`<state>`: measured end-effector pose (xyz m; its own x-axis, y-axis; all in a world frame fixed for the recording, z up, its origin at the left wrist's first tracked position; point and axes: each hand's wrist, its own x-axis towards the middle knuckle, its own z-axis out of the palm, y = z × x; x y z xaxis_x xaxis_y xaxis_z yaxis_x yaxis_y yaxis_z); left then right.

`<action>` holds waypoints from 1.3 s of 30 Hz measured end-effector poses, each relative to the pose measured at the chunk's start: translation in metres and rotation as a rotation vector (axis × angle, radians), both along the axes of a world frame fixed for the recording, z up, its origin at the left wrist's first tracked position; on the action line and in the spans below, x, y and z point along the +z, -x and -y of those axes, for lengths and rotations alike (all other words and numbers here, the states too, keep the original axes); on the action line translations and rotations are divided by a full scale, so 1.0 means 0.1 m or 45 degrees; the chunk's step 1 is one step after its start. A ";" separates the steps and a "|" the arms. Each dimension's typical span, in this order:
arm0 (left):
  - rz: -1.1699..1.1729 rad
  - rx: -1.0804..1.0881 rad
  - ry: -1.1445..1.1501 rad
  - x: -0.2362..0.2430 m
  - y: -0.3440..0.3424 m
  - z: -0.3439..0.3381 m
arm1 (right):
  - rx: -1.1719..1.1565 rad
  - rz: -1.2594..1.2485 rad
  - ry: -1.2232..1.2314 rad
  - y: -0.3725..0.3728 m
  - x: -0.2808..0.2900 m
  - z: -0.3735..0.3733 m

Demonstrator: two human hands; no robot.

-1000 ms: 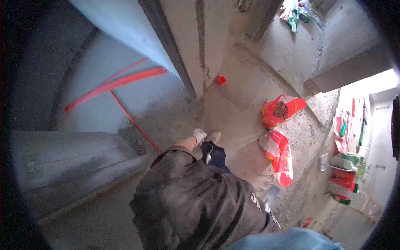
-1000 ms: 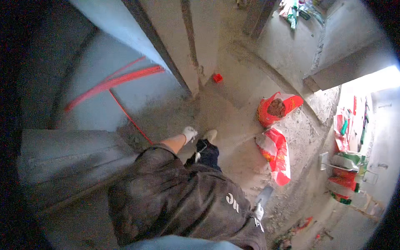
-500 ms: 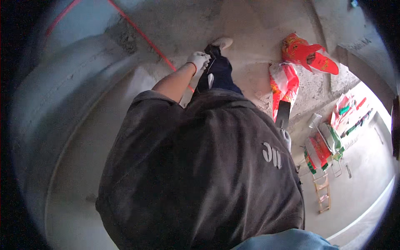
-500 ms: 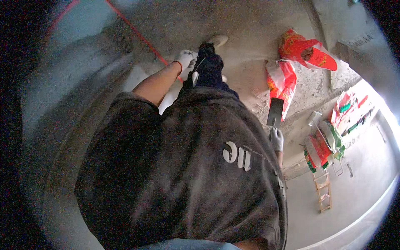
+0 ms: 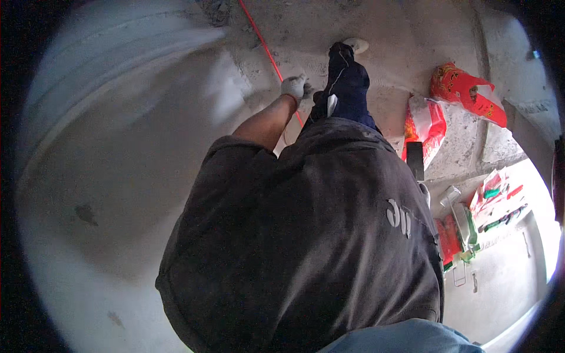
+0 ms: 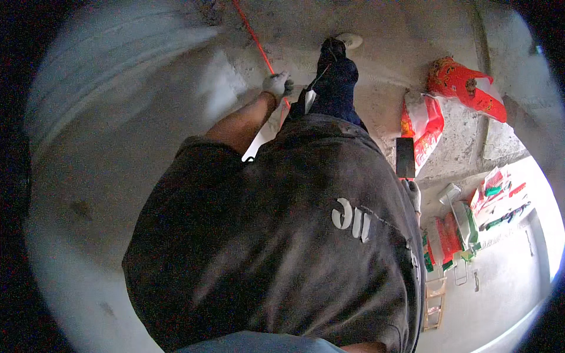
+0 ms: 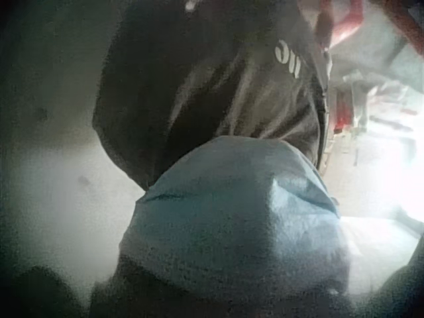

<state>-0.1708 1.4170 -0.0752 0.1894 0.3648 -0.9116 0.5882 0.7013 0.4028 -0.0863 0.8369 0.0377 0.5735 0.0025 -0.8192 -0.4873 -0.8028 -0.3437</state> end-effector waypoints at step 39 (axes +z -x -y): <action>0.200 -0.800 -0.010 -0.01 -4.77 0.87 | -0.860 -0.074 0.180 1.62 0.11 -0.43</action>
